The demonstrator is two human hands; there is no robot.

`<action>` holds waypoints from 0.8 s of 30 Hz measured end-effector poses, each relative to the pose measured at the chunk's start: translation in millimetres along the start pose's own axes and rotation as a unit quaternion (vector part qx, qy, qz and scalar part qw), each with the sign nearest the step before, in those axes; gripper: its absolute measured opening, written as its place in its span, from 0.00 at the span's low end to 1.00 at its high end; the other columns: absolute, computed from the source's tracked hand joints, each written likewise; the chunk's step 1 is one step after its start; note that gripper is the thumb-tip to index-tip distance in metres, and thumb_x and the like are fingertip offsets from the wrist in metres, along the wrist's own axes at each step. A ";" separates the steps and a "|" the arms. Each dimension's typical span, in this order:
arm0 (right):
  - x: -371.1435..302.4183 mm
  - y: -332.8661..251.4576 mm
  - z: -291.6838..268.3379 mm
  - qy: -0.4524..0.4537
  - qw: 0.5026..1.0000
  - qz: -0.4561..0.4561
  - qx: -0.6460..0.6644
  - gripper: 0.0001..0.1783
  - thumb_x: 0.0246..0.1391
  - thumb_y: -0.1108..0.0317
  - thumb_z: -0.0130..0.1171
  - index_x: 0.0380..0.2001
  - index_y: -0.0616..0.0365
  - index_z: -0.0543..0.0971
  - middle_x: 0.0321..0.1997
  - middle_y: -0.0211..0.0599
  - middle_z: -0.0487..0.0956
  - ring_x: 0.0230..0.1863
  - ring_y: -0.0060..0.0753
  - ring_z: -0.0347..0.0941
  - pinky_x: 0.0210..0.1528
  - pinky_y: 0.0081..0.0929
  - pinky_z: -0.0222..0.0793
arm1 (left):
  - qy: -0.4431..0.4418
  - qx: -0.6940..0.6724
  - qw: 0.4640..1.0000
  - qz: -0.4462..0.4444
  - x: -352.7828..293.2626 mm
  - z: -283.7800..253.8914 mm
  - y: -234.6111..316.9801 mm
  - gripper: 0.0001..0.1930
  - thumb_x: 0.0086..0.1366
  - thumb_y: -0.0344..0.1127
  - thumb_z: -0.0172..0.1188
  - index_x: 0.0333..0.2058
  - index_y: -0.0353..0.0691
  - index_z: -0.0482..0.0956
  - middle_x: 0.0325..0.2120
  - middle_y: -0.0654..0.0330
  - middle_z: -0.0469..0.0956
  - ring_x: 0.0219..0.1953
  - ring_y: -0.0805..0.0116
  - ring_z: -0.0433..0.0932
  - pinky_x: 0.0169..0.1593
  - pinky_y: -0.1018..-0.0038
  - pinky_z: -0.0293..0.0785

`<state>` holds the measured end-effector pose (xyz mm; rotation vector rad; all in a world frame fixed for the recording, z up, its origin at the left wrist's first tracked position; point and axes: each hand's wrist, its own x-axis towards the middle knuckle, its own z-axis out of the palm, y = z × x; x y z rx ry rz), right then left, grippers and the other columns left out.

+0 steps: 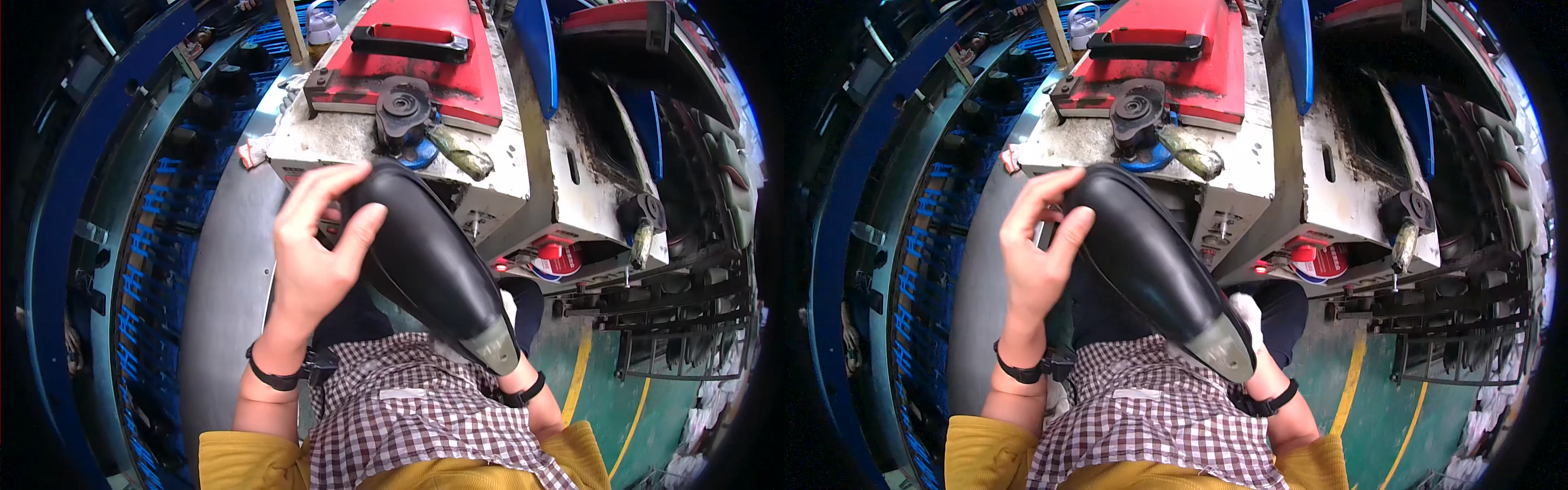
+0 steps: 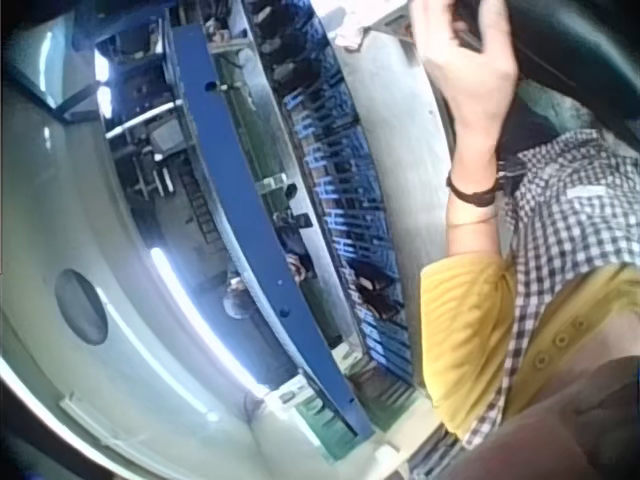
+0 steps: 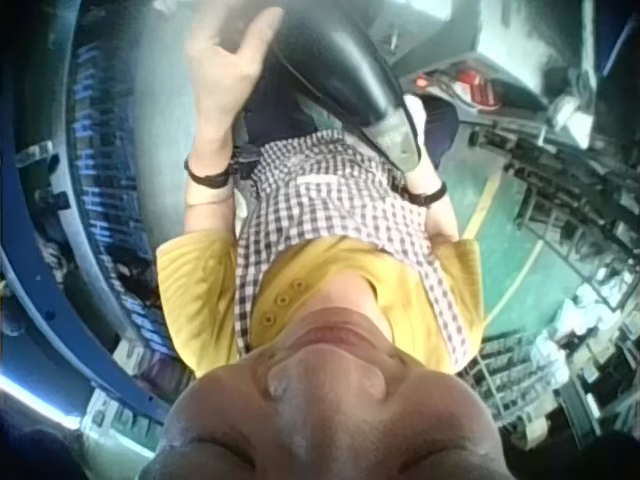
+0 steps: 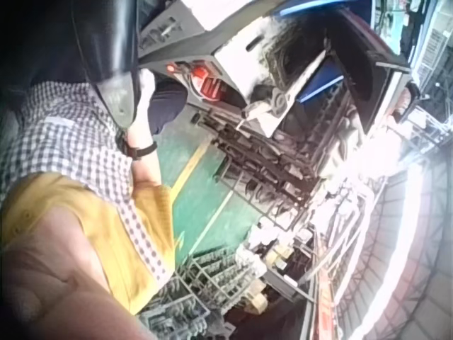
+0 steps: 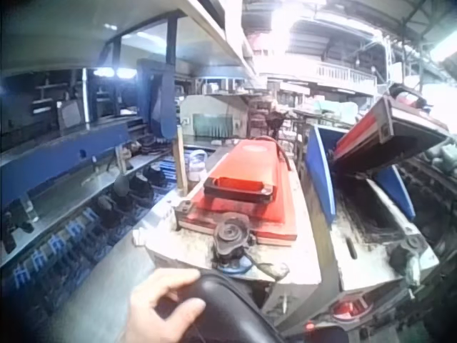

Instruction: Operating a specialized pneumatic or mechanical press machine to bond, shape, or secure parts of leather shoes during mass production.

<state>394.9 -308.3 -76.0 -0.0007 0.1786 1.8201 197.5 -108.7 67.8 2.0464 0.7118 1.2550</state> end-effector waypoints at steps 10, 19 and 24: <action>95.8 22.5 54.0 0.044 0.989 0.059 -0.128 0.43 0.67 0.35 0.46 0.75 0.48 0.59 0.73 0.51 0.68 0.70 0.53 0.69 0.67 0.54 0.69 | 0.031 -0.280 0.912 -0.299 -63.2 -64.9 -40.1 0.44 0.74 0.56 0.56 0.76 0.43 0.45 0.72 0.40 0.56 0.67 0.49 0.69 0.58 0.56 0.78; 179.1 78.4 89.5 -0.049 0.932 0.099 -0.345 0.38 0.74 0.46 0.45 0.79 0.39 0.47 0.76 0.35 0.65 0.65 0.40 0.74 0.60 0.44 0.77 | 0.064 -0.509 0.784 -0.349 -111.1 -99.1 -43.5 0.44 0.73 0.58 0.57 0.73 0.35 0.51 0.67 0.45 0.66 0.66 0.51 0.70 0.64 0.48 0.71; 208.7 103.8 81.7 -0.107 0.866 0.102 -0.479 0.44 0.73 0.59 0.50 0.79 0.56 0.37 0.82 0.40 0.50 0.79 0.32 0.50 0.78 0.32 0.50 | 0.245 -0.474 0.764 -0.362 -138.0 -92.7 -59.8 0.42 0.67 0.60 0.62 0.69 0.37 0.63 0.64 0.52 0.72 0.64 0.58 0.73 0.69 0.57 0.68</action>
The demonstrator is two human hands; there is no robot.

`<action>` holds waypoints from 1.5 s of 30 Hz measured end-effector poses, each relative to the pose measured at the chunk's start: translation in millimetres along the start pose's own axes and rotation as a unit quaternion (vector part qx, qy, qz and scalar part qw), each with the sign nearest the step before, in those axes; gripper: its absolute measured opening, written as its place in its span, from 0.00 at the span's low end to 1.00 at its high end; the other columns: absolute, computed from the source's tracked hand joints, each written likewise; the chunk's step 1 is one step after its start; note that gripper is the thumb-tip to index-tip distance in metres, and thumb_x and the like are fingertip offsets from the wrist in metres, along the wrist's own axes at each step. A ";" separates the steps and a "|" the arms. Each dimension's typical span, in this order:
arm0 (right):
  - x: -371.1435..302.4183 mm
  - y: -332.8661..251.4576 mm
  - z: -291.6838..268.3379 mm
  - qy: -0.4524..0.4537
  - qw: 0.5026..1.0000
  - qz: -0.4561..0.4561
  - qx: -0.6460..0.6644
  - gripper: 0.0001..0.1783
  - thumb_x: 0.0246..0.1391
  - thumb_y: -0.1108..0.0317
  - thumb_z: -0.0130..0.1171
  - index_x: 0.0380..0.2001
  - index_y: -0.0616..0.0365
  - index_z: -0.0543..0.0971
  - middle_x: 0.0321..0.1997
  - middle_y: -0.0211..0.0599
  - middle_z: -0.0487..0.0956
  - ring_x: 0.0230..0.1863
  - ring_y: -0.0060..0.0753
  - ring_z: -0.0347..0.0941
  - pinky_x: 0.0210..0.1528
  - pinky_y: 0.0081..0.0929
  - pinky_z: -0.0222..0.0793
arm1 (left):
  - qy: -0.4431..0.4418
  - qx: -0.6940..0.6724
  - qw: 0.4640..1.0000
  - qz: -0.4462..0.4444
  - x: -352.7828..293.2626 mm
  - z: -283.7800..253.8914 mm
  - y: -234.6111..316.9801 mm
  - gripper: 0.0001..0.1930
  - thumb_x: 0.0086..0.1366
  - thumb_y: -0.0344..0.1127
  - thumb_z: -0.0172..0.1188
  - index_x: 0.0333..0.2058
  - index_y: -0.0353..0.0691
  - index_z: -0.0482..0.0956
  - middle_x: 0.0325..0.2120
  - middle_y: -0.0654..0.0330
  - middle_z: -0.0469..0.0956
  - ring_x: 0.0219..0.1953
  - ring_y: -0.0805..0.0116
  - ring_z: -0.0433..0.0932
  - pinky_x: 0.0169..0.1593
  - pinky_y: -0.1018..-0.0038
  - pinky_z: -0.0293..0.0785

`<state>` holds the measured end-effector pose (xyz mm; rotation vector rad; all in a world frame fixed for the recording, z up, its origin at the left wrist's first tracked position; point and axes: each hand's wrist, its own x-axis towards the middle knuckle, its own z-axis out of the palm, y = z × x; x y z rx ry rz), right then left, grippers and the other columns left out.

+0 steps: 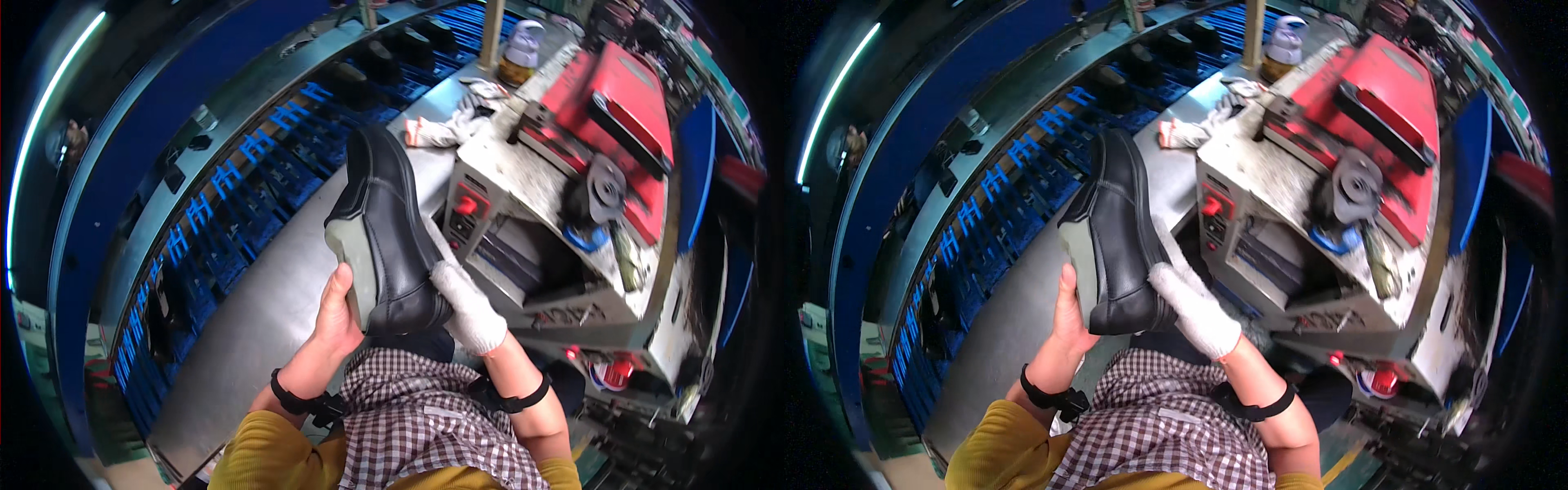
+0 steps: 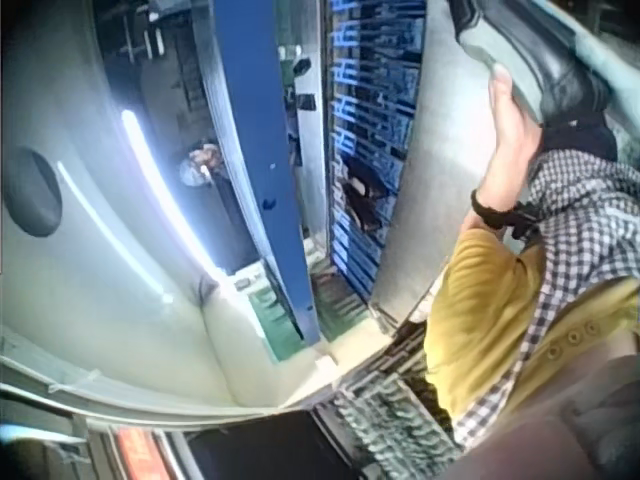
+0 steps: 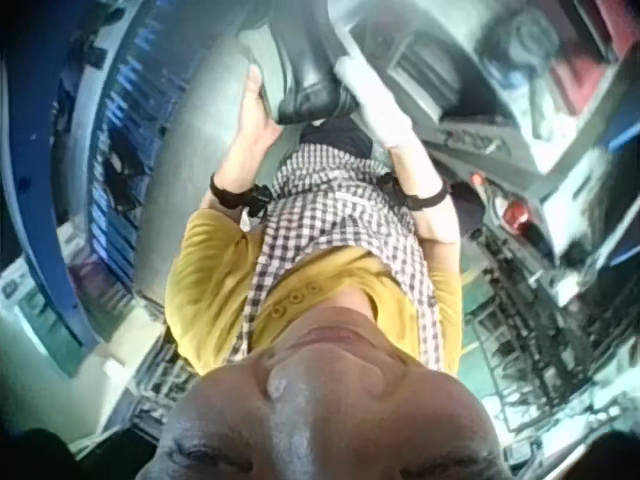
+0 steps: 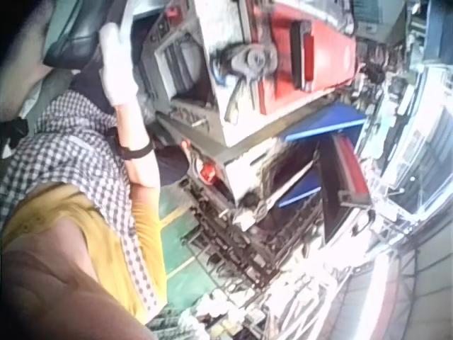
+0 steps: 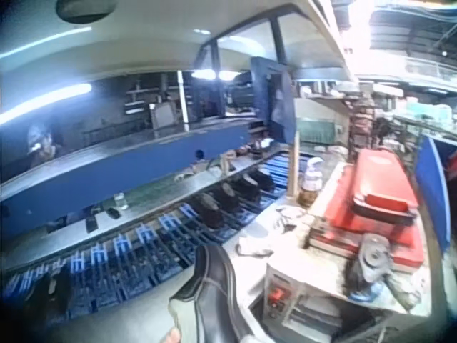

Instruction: Operating a specialized pneumatic or mechanical press machine to bond, shape, or secure parts of leather shoes during mass production.

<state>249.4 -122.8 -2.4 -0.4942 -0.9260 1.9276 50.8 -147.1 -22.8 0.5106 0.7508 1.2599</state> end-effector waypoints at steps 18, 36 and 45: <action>-53.6 34.2 -103.5 0.335 0.914 -0.001 -0.227 0.42 0.66 0.41 0.58 0.70 0.62 0.66 0.59 0.40 0.77 0.51 0.30 0.77 0.51 0.28 0.76 | 0.248 0.203 0.946 0.056 377.3 -166.9 155.5 0.32 0.49 0.51 0.77 0.51 0.40 0.82 0.47 0.56 0.81 0.47 0.59 0.82 0.50 0.66 0.77; -62.3 83.0 -126.0 0.345 0.923 0.073 -0.157 0.34 0.67 0.50 0.60 0.67 0.61 0.69 0.55 0.40 0.80 0.48 0.31 0.79 0.47 0.31 0.78 | 0.673 0.292 0.636 0.239 274.8 -249.9 238.1 0.66 0.48 0.63 0.77 0.75 0.45 0.43 0.74 0.45 0.47 0.75 0.38 0.48 0.70 0.33 0.52; -64.8 87.1 -117.0 0.310 0.937 0.097 -0.130 0.36 0.67 0.49 0.60 0.67 0.63 0.67 0.53 0.41 0.79 0.46 0.33 0.79 0.46 0.32 0.78 | 0.590 0.358 0.703 -0.171 308.3 -361.5 290.1 0.75 0.43 0.71 0.76 0.77 0.42 0.36 0.73 0.41 0.52 0.74 0.48 0.51 0.66 0.32 0.59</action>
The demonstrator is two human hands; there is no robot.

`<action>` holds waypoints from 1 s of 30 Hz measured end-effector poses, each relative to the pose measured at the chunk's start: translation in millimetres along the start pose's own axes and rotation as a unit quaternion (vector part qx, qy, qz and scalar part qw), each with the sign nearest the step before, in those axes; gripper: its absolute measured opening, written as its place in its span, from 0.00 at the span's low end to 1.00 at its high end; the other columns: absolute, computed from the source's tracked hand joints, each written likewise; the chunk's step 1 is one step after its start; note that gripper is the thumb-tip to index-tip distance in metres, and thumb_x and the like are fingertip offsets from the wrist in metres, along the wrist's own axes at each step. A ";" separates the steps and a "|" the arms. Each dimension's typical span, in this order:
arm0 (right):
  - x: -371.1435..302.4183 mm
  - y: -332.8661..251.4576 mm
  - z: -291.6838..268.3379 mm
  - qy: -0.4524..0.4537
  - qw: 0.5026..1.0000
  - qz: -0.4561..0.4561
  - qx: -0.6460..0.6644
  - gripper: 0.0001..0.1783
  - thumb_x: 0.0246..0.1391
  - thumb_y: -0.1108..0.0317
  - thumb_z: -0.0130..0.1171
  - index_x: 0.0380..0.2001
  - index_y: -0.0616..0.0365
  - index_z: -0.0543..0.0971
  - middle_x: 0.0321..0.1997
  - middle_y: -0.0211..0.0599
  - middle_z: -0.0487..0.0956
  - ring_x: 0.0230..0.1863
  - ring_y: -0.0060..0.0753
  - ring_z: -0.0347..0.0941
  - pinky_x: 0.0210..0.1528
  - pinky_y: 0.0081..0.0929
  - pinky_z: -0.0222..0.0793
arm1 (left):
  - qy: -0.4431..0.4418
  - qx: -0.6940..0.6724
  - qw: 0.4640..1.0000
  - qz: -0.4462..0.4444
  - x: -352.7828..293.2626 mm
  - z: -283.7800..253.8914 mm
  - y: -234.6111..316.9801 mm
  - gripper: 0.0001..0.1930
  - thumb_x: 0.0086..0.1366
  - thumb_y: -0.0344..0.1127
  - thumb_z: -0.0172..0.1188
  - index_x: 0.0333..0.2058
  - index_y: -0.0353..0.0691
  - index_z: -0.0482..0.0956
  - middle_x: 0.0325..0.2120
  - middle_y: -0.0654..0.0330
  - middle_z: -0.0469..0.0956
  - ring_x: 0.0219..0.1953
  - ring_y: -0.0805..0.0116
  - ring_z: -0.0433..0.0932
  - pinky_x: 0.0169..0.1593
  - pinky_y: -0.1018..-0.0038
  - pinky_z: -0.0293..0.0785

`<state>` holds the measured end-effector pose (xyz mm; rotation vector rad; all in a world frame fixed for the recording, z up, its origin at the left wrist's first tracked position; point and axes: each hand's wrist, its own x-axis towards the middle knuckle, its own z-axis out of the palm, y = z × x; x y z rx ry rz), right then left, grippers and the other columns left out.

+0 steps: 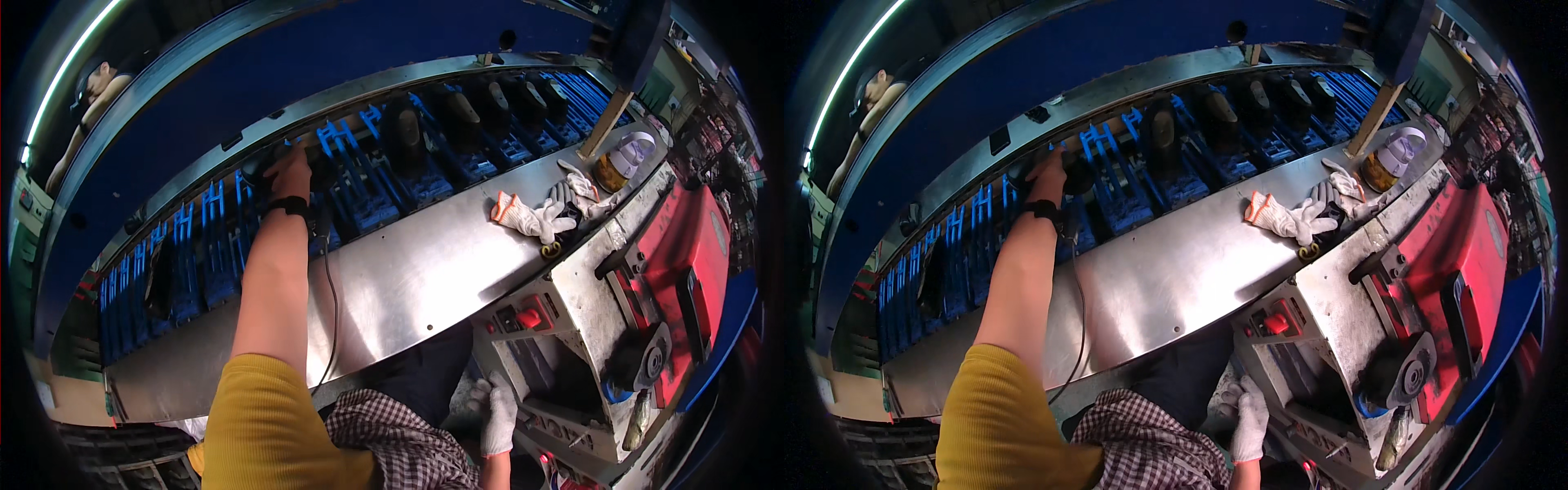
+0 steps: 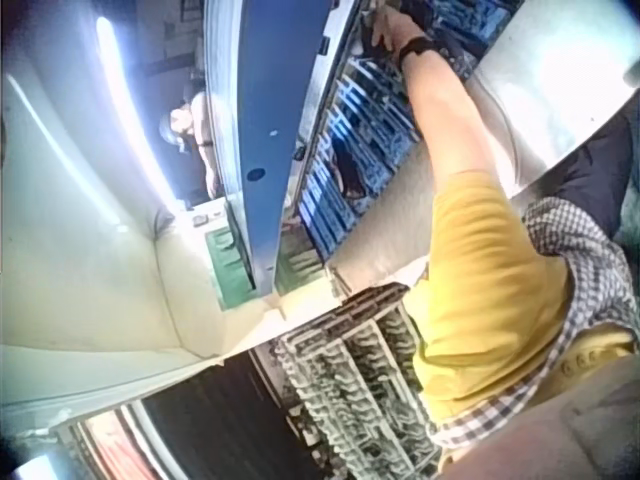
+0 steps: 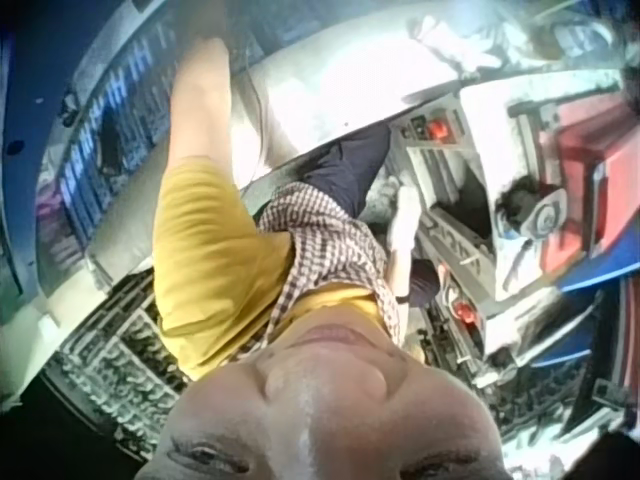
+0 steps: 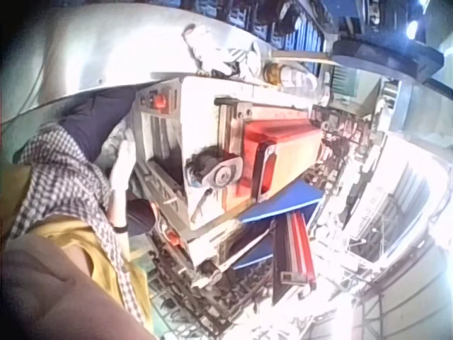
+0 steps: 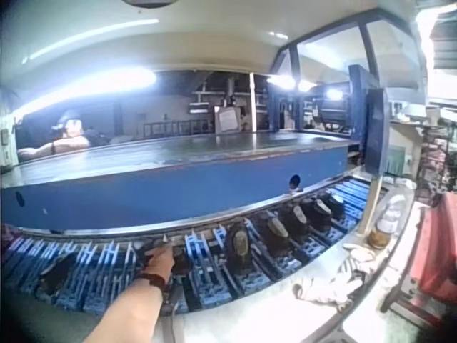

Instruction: Operating a specialized pneumatic or mechanical press machine to bond, shape, or secure parts of leather shoes during mass production.

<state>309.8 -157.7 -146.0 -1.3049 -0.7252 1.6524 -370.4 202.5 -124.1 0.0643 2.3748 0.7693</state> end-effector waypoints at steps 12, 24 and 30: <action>-21.7 -67.8 30.4 -0.115 0.992 -0.033 -0.038 0.39 0.69 0.49 0.56 0.70 0.68 0.64 0.62 0.50 0.77 0.57 0.41 0.78 0.60 0.39 0.75 | -0.351 -0.472 0.789 0.178 -227.0 -64.6 -186.3 0.30 0.62 0.57 0.59 0.59 0.48 0.75 0.55 0.54 0.79 0.55 0.48 0.78 0.53 0.49 0.76; -89.2 -165.7 64.0 -0.283 0.897 -0.333 0.067 0.60 0.63 0.38 0.57 0.78 0.62 0.36 0.84 0.44 0.32 0.84 0.39 0.27 0.80 0.36 0.26 | -0.619 -0.248 0.612 0.425 -536.6 -13.3 -230.7 0.60 0.48 0.61 0.78 0.69 0.28 0.57 0.63 0.46 0.69 0.63 0.51 0.73 0.65 0.57 0.70; -224.5 -214.1 -63.6 -0.096 0.951 -0.278 0.094 0.59 0.52 0.51 0.62 0.78 0.66 0.45 0.82 0.49 0.50 0.81 0.41 0.49 0.80 0.38 0.40 | -0.658 -0.056 0.478 0.579 -676.6 19.7 -196.6 0.67 0.49 0.74 0.71 0.74 0.34 0.51 0.69 0.46 0.64 0.72 0.54 0.62 0.71 0.57 0.56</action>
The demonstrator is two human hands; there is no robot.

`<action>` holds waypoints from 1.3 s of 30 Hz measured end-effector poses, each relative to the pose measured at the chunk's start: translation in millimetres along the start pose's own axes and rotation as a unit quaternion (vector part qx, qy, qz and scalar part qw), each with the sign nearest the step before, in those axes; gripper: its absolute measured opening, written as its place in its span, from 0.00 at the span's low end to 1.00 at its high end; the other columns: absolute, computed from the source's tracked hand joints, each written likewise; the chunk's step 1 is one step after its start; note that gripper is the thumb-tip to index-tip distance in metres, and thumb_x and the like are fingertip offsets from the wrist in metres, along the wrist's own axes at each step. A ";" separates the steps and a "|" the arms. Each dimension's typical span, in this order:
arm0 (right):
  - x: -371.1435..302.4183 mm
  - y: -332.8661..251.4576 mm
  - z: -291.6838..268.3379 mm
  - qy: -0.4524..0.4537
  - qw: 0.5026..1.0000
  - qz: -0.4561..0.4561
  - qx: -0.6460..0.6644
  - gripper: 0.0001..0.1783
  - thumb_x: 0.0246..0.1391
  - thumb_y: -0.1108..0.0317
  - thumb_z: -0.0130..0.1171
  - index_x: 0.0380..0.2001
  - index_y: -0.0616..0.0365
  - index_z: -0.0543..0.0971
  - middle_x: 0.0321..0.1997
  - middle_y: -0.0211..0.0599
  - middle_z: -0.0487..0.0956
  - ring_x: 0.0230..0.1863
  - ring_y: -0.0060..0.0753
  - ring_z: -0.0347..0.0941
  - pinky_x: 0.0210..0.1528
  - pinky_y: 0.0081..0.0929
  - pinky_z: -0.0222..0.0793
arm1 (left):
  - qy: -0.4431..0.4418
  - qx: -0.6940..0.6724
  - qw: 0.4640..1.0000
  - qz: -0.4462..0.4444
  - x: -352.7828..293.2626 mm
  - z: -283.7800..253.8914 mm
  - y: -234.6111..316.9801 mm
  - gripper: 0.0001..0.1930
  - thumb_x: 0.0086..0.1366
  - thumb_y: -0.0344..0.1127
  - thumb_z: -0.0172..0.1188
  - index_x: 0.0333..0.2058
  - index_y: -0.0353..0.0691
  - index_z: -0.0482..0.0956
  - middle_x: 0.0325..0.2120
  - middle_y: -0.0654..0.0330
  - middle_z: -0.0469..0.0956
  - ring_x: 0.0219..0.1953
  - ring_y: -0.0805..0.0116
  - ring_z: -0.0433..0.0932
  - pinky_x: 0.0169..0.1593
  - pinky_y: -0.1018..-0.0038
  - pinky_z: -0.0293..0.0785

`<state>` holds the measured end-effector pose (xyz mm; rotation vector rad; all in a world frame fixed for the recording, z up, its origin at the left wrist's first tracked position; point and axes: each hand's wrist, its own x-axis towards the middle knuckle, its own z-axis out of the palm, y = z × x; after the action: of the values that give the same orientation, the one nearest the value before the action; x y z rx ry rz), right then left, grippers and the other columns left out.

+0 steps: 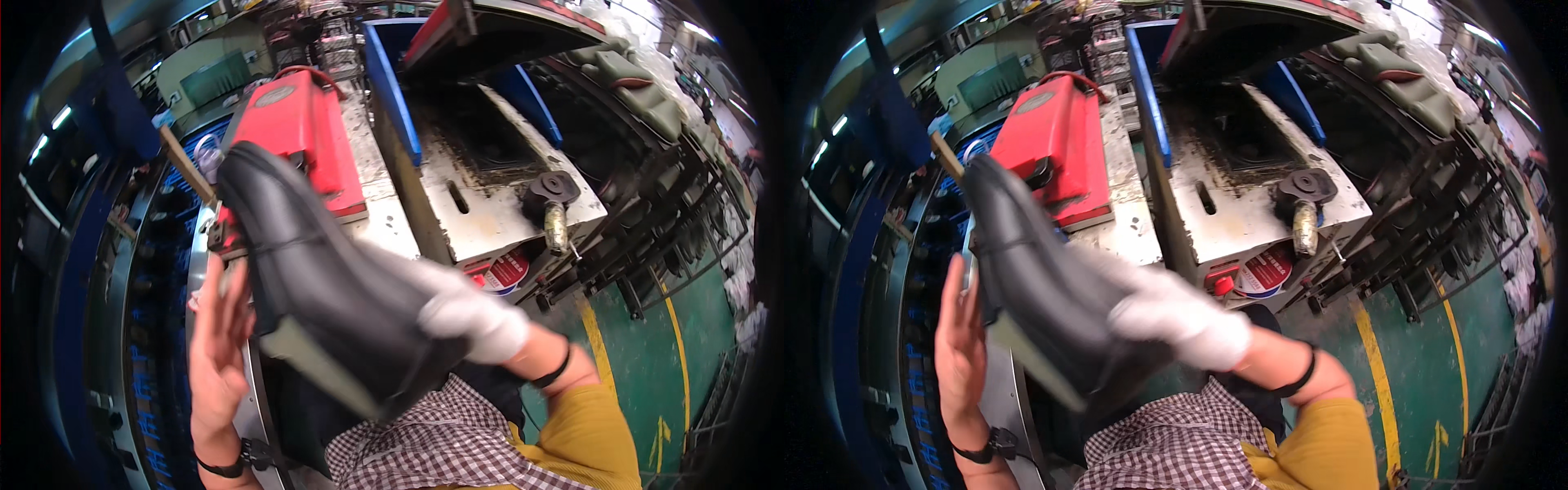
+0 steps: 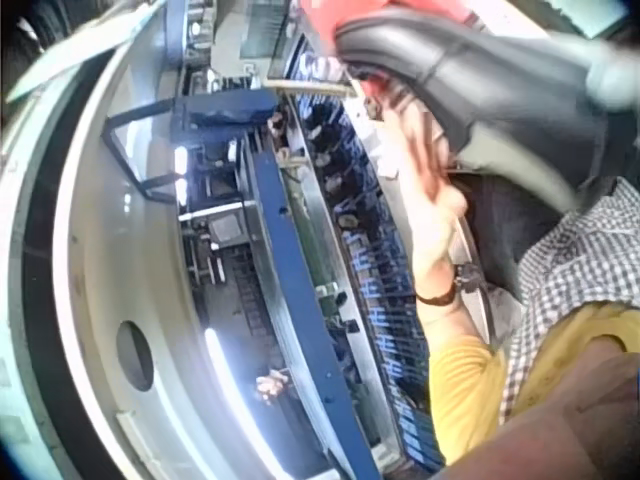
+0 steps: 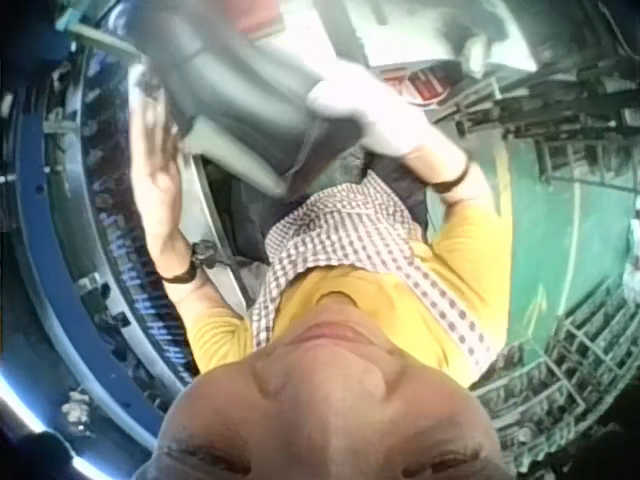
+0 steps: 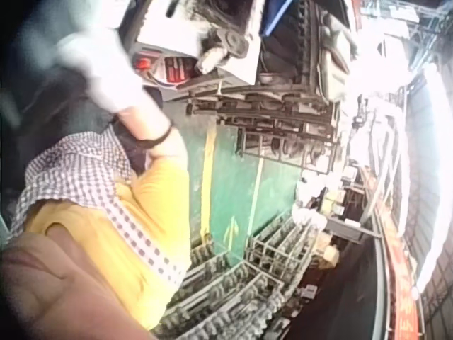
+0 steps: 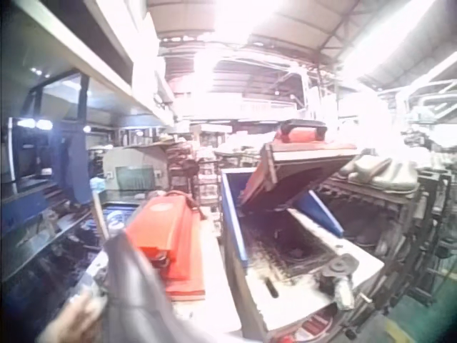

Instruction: Operating a specialized pneumatic or mechanical press machine to bond, shape, or secure parts of leather shoes during mass production.

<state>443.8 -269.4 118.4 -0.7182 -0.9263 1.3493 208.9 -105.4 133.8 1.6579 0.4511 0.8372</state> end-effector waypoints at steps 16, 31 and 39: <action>57.8 -190.7 -293.5 0.363 0.761 0.114 -0.526 0.44 0.52 0.39 0.60 0.65 0.57 0.74 0.66 0.44 0.76 0.67 0.42 0.71 0.67 0.35 0.66 | -0.027 0.149 0.886 0.438 277.5 179.3 95.7 0.36 0.73 0.57 0.55 0.67 0.32 0.66 0.64 0.39 0.70 0.66 0.48 0.71 0.67 0.61 0.67; 66.0 -182.5 -315.5 0.267 0.590 0.271 -0.712 0.56 0.50 0.30 0.60 0.77 0.45 0.58 0.76 0.60 0.61 0.76 0.56 0.58 0.75 0.41 0.57 | -0.231 0.355 0.833 0.356 404.0 268.4 159.5 0.45 0.70 0.67 0.53 0.71 0.36 0.60 0.63 0.43 0.73 0.63 0.50 0.73 0.67 0.62 0.65; 72.3 -184.7 -316.7 0.259 0.576 0.289 -0.720 0.58 0.47 0.31 0.61 0.76 0.50 0.60 0.76 0.53 0.64 0.77 0.51 0.57 0.77 0.35 0.52 | -0.235 0.272 0.874 0.327 430.3 291.8 131.4 0.43 0.70 0.61 0.59 0.70 0.33 0.61 0.56 0.45 0.76 0.49 0.60 0.80 0.56 0.62 0.75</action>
<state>808.9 -192.2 137.3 -2.7093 -1.2133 0.4451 691.4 -42.6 359.0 2.5273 -0.2771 0.7738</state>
